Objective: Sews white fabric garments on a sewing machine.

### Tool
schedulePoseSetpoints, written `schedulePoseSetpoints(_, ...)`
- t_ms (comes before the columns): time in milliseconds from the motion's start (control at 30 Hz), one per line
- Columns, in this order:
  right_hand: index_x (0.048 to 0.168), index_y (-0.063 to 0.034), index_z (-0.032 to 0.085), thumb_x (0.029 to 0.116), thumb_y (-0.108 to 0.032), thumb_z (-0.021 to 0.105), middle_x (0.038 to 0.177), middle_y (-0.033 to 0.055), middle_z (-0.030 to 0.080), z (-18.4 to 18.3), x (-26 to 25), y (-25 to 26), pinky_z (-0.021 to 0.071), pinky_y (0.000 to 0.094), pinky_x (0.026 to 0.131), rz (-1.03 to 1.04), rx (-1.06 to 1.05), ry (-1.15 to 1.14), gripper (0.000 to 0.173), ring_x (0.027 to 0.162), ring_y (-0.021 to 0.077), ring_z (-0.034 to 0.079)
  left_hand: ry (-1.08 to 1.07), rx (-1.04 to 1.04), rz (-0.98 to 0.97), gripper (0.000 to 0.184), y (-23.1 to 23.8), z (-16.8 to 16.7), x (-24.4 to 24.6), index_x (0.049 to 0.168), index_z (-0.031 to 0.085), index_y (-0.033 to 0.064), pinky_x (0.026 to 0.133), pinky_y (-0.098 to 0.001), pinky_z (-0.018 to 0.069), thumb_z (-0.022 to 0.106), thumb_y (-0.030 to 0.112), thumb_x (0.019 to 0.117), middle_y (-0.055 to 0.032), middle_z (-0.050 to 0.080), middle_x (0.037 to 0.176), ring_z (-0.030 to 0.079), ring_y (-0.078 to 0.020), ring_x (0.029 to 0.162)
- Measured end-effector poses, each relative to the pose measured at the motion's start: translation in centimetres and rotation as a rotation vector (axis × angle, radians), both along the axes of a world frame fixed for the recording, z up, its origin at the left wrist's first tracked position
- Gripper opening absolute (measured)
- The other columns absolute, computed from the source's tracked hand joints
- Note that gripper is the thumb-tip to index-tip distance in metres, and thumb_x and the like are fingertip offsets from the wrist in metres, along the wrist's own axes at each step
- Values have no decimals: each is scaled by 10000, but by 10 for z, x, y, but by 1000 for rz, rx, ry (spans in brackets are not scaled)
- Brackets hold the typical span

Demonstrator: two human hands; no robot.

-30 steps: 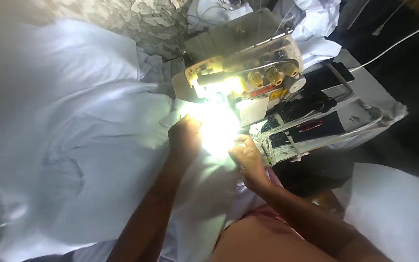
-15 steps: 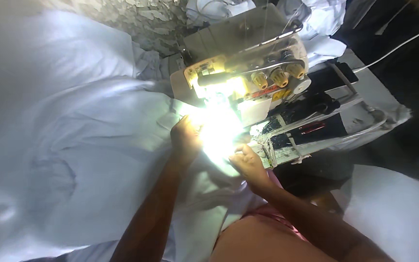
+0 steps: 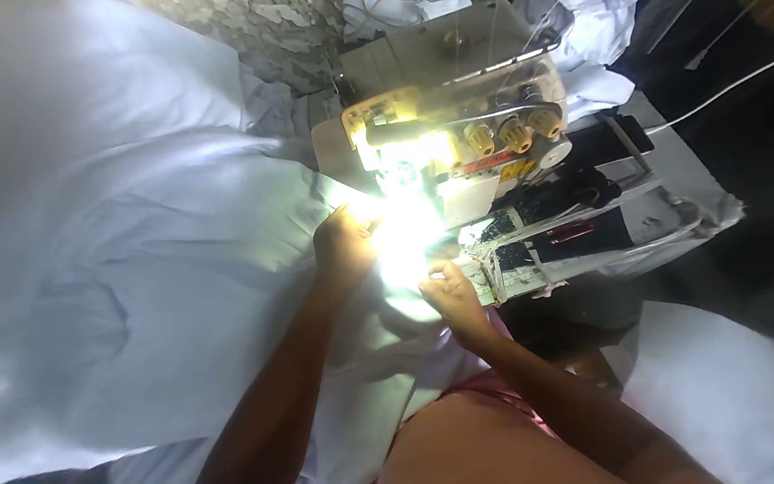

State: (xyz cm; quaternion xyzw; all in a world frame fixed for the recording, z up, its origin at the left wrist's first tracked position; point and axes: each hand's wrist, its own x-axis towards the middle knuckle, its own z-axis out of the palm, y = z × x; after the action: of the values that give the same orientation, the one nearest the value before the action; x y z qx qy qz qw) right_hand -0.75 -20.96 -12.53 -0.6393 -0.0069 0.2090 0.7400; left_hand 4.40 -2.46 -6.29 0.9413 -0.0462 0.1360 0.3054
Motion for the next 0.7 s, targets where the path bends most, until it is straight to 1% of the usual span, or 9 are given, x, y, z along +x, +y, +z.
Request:
schedulePoseSetpoints(167, 1140, -49, 554, 1020, -52, 574, 635, -34, 575, 2, 3, -1, 427, 192, 570, 2, -1, 4, 121, 555, 4, 501, 46, 5, 30, 114, 0, 1, 1, 965, 768, 39, 794, -442, 515, 712, 134, 937, -128, 717, 908, 679, -238, 861)
schedulePoseSetpoints(300, 1119, -54, 554, 1018, -67, 580, 600, -46, 535, 1, 2, -2, 389, 184, 541, 11, -34, -40, 105, 526, -2, 459, 76, 14, 41, 100, -7, 8, 1, 993, 750, 32, 787, -459, 497, 697, 99, 941, -134, 711, 913, 663, -257, 849)
schedulePoseSetpoints(367, 1086, -50, 577, 1010, -74, 599, 595, -53, 539, 1, 4, -4, 387, 185, 535, 24, -92, -87, 83, 523, -4, 459, -60, 106, 2, 89, -13, 7, -3, 952, 760, 10, 817, -503, 512, 696, 69, 929, -177, 728, 928, 685, -342, 919)
schedulePoseSetpoints(400, 1065, -54, 600, 1002, -88, 617, 604, -52, 546, 0, 6, -5, 395, 194, 540, 21, -135, -117, 73, 529, 3, 467, -162, 204, -20, 102, -16, 5, -7, 932, 765, 7, 804, -519, 514, 688, 74, 927, -197, 726, 925, 682, -388, 924)
schedulePoseSetpoints(467, 1019, -62, 656, 976, -124, 661, 703, -29, 589, -3, 8, -7, 449, 218, 579, -12, -227, -205, 76, 591, 28, 518, -289, 400, -27, 164, -24, 2, -19, 921, 758, 8, 761, -517, 491, 640, 112, 965, -205, 702, 912, 662, -407, 879)
schedulePoseSetpoints(533, 1003, -54, 683, 961, -122, 674, 898, 28, 639, -1, 9, -9, 514, 250, 663, -23, -259, -241, 81, 713, 69, 587, -275, 471, -29, 165, -33, 1, -35, 963, 758, -1, 732, -526, 484, 610, 71, 974, -204, 696, 928, 657, -395, 843)
schedulePoseSetpoints(567, 1007, -48, 672, 967, -113, 663, 935, 37, 636, 1, 9, -9, 519, 245, 683, -15, -245, -225, 77, 742, 70, 596, -251, 482, -19, 168, -37, -1, -41, 1008, 766, -3, 718, -528, 499, 612, 40, 959, -208, 713, 949, 674, -392, 836)
schedulePoseSetpoints(633, 1019, -55, 614, 993, -99, 628, 825, -1, 615, 7, 6, -8, 487, 201, 636, 2, -170, -164, 52, 673, 32, 566, -224, 492, 17, 192, -44, -7, -48, 1077, 752, -6, 741, -531, 504, 609, 37, 956, -213, 713, 994, 678, -392, 860)
schedulePoseSetpoints(700, 1015, -68, 565, 1006, -80, 597, 656, -46, 545, 11, 4, -7, 425, 175, 559, 15, -77, -108, 35, 565, 4, 502, -221, 495, 60, 197, -48, -12, -49, 1081, 754, 0, 787, -525, 495, 614, 67, 960, -206, 709, 1016, 671, -386, 897)
